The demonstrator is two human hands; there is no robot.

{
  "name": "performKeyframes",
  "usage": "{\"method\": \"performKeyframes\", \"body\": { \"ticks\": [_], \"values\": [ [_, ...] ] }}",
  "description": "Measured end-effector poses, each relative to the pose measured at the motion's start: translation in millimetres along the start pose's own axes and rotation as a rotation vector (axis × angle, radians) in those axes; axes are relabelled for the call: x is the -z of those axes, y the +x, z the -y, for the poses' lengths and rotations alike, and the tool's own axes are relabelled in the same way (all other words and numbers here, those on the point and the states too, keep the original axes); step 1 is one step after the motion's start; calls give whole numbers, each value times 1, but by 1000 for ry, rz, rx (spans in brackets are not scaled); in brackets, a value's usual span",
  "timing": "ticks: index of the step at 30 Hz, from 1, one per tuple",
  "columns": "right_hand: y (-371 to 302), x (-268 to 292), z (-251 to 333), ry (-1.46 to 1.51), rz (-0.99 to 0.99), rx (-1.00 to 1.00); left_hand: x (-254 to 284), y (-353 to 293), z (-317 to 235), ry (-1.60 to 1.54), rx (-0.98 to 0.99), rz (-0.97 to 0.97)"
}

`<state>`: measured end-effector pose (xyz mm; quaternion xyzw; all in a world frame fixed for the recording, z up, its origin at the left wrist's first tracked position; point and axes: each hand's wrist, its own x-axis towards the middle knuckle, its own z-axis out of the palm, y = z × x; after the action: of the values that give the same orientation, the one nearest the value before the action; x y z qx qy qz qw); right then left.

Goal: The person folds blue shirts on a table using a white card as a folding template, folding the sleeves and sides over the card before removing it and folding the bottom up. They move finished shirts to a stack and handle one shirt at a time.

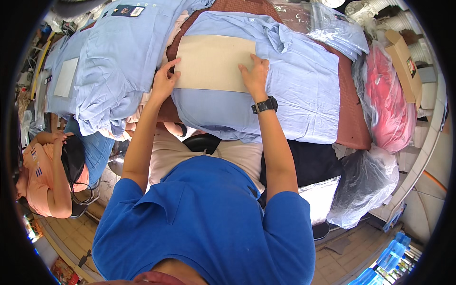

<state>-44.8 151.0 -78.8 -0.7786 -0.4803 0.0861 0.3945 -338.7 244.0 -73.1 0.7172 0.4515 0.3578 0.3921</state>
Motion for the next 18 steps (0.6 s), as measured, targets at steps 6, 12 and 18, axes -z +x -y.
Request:
{"method": "performKeyframes", "body": {
  "ticks": [6,12,18],
  "values": [
    [-1,-2,-4,-93,-13,90,6,2,2,39,106,70],
    [4,-1,-4,-112,19,34,5,10,8,-4,119,93],
    [0,-3,-4,-199,-10,73,5,8,8,28,108,69]
  ]
}}
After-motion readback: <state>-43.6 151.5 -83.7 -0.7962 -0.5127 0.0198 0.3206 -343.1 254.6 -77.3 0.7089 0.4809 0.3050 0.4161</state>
